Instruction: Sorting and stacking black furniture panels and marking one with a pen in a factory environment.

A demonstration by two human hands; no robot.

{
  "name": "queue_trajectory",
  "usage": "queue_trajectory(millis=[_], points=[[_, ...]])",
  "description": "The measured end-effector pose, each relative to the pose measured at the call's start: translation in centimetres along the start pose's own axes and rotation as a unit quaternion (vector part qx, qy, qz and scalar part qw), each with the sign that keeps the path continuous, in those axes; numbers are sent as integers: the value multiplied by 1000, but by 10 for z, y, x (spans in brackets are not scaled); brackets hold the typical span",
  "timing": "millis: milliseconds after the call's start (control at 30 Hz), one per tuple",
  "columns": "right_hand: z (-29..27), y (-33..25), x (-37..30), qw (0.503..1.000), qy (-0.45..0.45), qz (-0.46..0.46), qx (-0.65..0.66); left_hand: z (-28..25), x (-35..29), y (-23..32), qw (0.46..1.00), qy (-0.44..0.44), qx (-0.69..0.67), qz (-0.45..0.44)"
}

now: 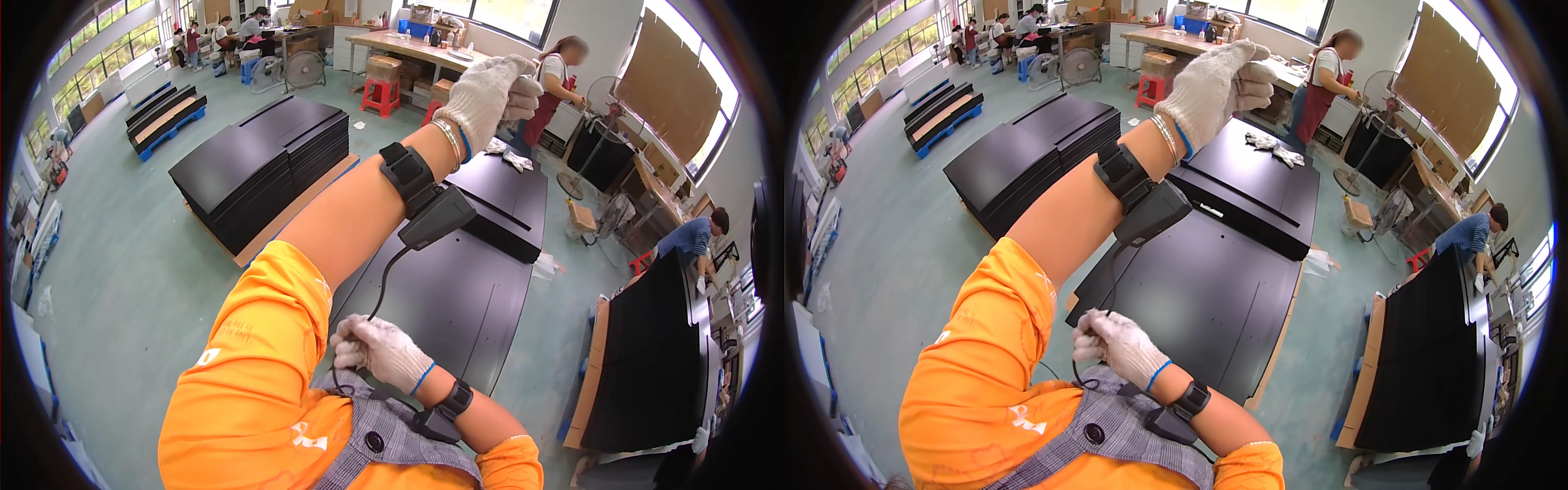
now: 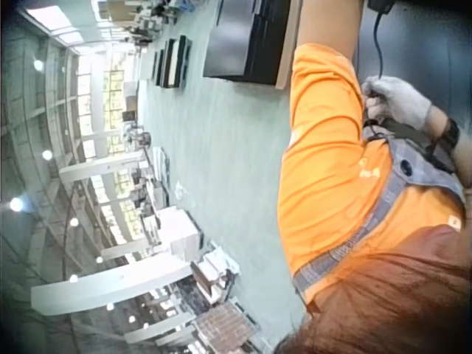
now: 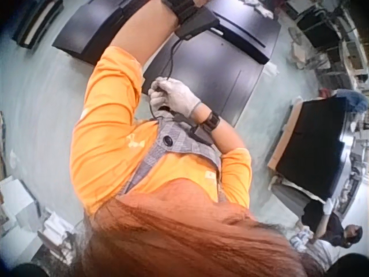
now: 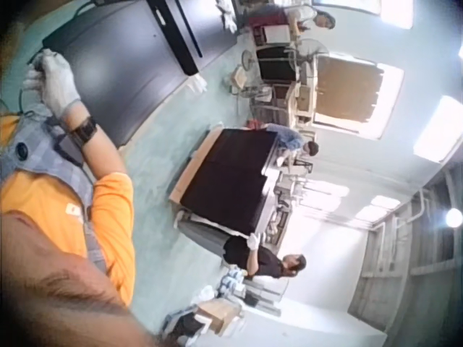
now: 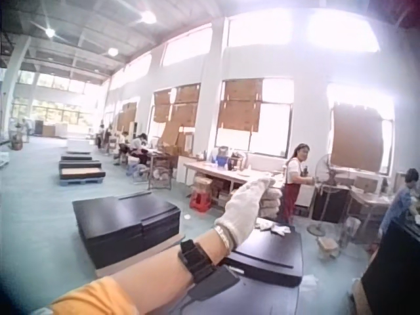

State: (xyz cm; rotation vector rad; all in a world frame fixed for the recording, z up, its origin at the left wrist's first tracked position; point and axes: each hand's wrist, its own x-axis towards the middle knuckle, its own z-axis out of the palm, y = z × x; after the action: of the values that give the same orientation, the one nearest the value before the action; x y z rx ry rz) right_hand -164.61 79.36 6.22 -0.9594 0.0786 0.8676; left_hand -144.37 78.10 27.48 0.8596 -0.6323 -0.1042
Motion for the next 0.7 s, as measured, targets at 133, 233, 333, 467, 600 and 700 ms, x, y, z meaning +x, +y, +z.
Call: queue_trajectory(millis=[133, 233, 333, 467, 600, 700], points=[[3, 9, 11, 978, -42, -59, 196, -6, 5, -2, 993, -106, -60, -9], [13, 10, 7, 990, 1, -44, 137, -3, 4, -1, 993, -109, -42, 7], [5, 13, 0, 988, -138, 10, 61, 1, 8, 4, 995, -90, -49, 3], [-1, 4, -12, 957, -266, 84, -76, 7, -5, 10, 989, -146, -35, 7], [-1, -4, -5, 886, -336, 22, -320, -14, 10, 6, 968, -229, -103, -11], [-6, -5, -8, 837, -331, -93, -425, -9, 2, 3, 972, -223, -73, 2]])
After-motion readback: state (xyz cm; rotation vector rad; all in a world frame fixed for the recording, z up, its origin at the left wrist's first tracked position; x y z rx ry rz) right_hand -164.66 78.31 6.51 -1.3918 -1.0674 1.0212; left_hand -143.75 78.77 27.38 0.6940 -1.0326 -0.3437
